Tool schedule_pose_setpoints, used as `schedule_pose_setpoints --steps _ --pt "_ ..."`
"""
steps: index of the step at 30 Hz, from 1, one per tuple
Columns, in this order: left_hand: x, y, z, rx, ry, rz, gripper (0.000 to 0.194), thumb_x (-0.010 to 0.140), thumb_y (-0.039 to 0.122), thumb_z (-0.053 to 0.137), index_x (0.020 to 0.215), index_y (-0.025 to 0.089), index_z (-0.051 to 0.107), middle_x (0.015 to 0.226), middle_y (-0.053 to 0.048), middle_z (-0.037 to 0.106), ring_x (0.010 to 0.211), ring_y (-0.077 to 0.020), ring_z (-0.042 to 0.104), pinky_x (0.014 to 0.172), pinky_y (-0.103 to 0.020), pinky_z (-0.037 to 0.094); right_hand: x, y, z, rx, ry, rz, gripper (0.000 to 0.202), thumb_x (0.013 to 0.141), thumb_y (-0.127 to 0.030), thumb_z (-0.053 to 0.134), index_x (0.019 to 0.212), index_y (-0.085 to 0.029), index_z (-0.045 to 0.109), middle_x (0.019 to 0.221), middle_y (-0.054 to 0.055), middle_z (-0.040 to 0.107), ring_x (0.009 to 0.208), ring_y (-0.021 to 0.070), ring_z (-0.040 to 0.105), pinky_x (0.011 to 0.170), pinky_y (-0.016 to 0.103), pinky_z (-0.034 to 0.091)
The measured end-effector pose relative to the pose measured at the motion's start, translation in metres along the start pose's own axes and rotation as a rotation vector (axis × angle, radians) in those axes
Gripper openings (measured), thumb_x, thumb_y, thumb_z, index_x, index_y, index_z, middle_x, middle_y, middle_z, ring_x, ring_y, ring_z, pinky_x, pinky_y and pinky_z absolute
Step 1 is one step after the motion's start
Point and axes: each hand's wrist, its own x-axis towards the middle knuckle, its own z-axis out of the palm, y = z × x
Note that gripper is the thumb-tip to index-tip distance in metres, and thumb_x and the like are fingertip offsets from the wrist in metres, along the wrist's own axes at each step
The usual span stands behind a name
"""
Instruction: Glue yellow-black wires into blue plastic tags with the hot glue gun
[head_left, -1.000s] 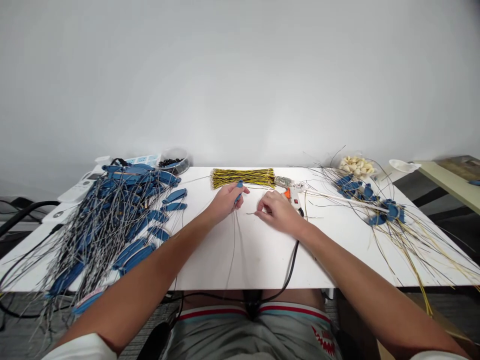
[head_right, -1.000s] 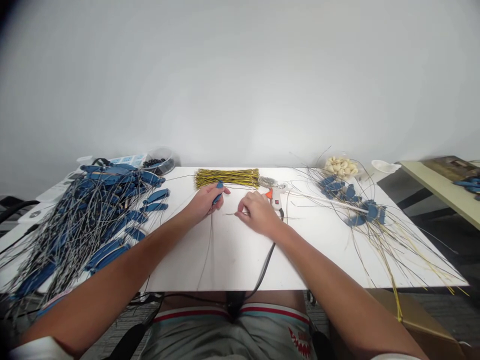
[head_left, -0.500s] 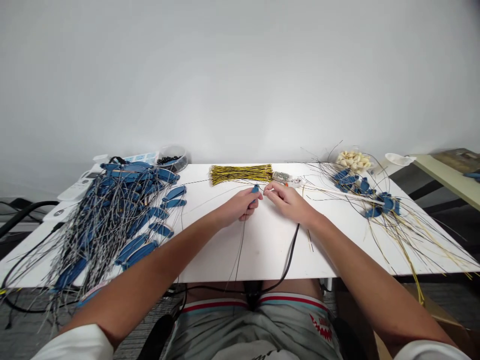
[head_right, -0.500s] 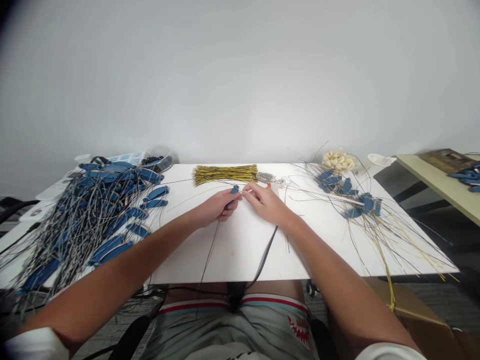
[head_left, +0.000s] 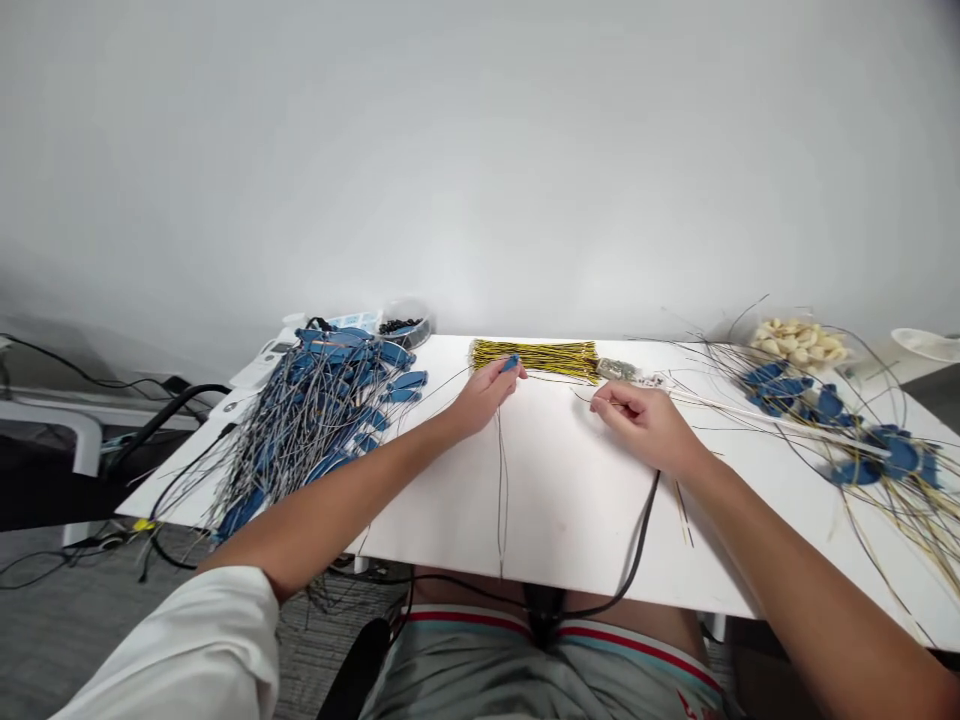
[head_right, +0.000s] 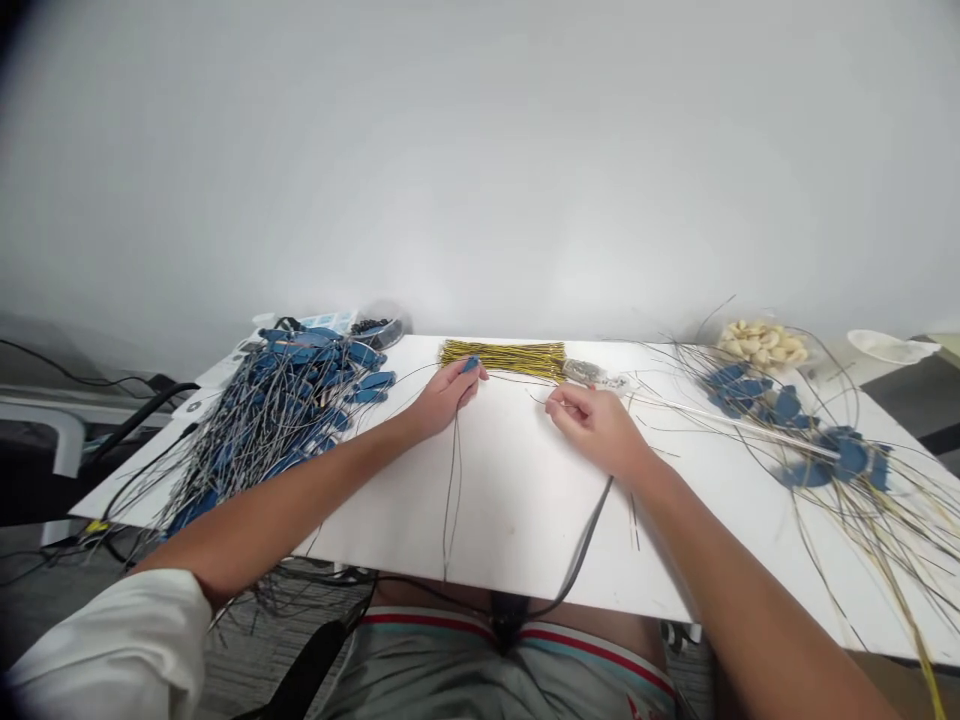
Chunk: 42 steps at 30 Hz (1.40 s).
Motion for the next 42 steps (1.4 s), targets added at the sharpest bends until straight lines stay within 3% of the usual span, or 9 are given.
schedule_pose_setpoints --steps 7,13,16,21,26,30,34,38,42 --pt "0.006 0.006 -0.032 0.118 -0.025 0.007 0.041 0.102 0.057 0.053 0.100 0.017 0.062 0.070 0.003 0.037 0.060 -0.0116 0.033 0.055 -0.027 0.024 0.001 0.005 0.003 -0.018 0.005 0.023 0.026 0.096 -0.041 0.059 0.085 -0.019 0.067 0.069 0.001 0.052 0.061 0.0145 0.038 0.059 0.030 0.031" --pt "0.007 0.015 -0.039 0.155 -0.040 -0.018 0.041 0.100 0.057 0.056 0.097 0.017 0.063 0.070 0.002 0.042 0.062 -0.0110 0.036 0.056 -0.026 0.027 0.003 0.009 0.006 -0.062 0.020 0.006 0.029 0.097 -0.046 0.059 0.085 -0.021 0.068 0.066 0.000 0.051 0.058 0.0142 0.038 0.058 0.030 0.033" --pt "0.008 0.019 -0.027 0.014 -0.059 -0.151 0.034 0.097 0.052 0.061 0.099 0.019 0.061 0.068 0.003 0.039 0.060 -0.0107 0.033 0.053 -0.024 0.024 0.002 0.006 0.006 -0.036 0.028 0.017 0.030 0.098 -0.047 0.060 0.087 -0.020 0.069 0.064 -0.002 0.046 0.058 0.0135 0.036 0.058 0.030 0.030" --pt "-0.002 0.038 0.017 -0.175 -0.179 -0.387 0.026 0.089 0.038 0.057 0.109 0.022 0.055 0.069 0.006 0.037 0.050 -0.0091 0.021 0.047 -0.024 0.013 -0.001 0.000 0.004 0.015 0.059 -0.023 0.034 0.099 -0.050 0.063 0.087 -0.019 0.069 0.061 -0.003 0.038 0.057 0.0127 0.031 0.057 0.030 0.024" --pt "-0.015 0.050 0.050 -0.395 -0.304 -0.572 0.027 0.086 0.036 0.063 0.108 0.023 0.056 0.070 0.006 0.030 0.051 -0.0071 0.015 0.046 -0.022 0.010 -0.001 -0.006 0.004 0.122 -0.080 -0.063 0.037 0.103 -0.048 0.056 0.086 -0.018 0.069 0.064 -0.003 0.038 0.058 0.0123 0.031 0.056 0.029 0.022" --pt "-0.018 0.040 0.064 -0.264 -0.276 -0.515 0.022 0.086 0.033 0.062 0.104 0.024 0.052 0.068 0.007 0.033 0.049 -0.0074 0.018 0.043 -0.021 0.012 0.000 -0.008 0.008 0.192 -0.187 -0.069 0.039 0.103 -0.045 0.056 0.077 -0.017 0.059 0.066 -0.004 0.033 0.060 0.0118 0.030 0.056 0.029 0.022" --pt "-0.025 0.033 0.069 -0.116 -0.302 -0.374 0.020 0.096 0.040 0.058 0.100 0.023 0.050 0.070 0.005 0.042 0.048 -0.0077 0.029 0.040 -0.020 0.023 0.000 -0.007 0.012 0.152 -0.115 -0.043 0.035 0.100 -0.041 0.061 0.074 -0.018 0.057 0.063 -0.004 0.032 0.059 0.0117 0.030 0.056 0.029 0.023" --pt "-0.032 0.031 0.067 -0.064 -0.315 -0.375 0.019 0.099 0.041 0.054 0.101 0.022 0.050 0.074 0.005 0.042 0.050 -0.0077 0.030 0.039 -0.020 0.024 0.000 -0.008 0.013 0.128 -0.071 -0.046 0.033 0.100 -0.039 0.060 0.075 -0.018 0.059 0.061 -0.004 0.034 0.058 0.0115 0.031 0.055 0.029 0.024" --pt "-0.032 0.029 0.062 -0.084 -0.371 -0.355 0.038 0.103 0.059 0.046 0.096 0.022 0.048 0.075 0.003 0.042 0.049 -0.0086 0.030 0.036 -0.021 0.029 0.000 -0.011 0.014 0.046 -0.017 -0.074 0.032 0.098 -0.034 0.060 0.071 -0.018 0.058 0.059 -0.004 0.036 0.057 0.0110 0.033 0.056 0.028 0.025"
